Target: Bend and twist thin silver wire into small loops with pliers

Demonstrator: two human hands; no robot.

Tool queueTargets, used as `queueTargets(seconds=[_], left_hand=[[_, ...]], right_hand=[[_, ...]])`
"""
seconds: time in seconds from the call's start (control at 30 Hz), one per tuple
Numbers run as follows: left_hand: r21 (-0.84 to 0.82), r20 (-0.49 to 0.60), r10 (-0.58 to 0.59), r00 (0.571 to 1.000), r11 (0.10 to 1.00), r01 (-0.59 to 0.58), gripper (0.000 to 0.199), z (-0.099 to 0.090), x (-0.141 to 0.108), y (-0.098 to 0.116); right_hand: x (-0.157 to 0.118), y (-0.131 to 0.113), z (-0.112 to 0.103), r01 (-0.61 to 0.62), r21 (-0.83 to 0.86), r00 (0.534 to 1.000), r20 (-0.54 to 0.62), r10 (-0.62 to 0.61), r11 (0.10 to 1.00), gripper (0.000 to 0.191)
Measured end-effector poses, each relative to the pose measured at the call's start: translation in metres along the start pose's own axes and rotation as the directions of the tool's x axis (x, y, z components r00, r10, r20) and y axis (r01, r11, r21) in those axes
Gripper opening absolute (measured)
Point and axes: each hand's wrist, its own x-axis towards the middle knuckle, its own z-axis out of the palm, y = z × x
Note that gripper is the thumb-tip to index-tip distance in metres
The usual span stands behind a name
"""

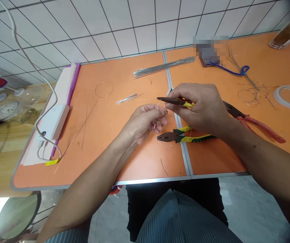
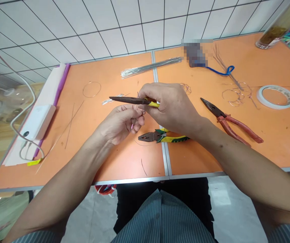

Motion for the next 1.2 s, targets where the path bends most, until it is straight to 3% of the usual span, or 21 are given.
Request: queueTargets(seconds=[0.4, 0.57, 0.97, 1.2], left_hand=[[-0.030, -0.018, -0.018, 1.000, 0.999, 0.018, 0.014, 0.000, 0.002, -0.002], [-0.004, -0.041, -0.001, 0.999, 1.000, 0.001, 0.017, -0.001, 0.003, -0.007], [0.007, -0.069, 0.055, 0.996, 0.998, -0.055, 0.017, 0.009, -0.002, -0.002], [-0.066, -0.007, 0.047, 0.999, 0.997, -0.048, 0.011, 0.003, 0.000, -0.007]], right_hand=[[-0.004, 0.003, -0.001, 0.120, -0.051, 0.993, -0.016, -0.121, 0.991, 0.010], [-0.003, -0.001, -0.001, 0.114, -0.062, 0.993, 0.007, -0.114, 0.992, 0.011], [-0.002, 0.002, 0.003, 0.106, -0.047, 0.991, -0.077, -0.110, 0.993, 0.012], [-0.002, 0.002, 0.003, 0.104, -0.041, 0.990, -0.088, -0.107, 0.994, 0.013]])
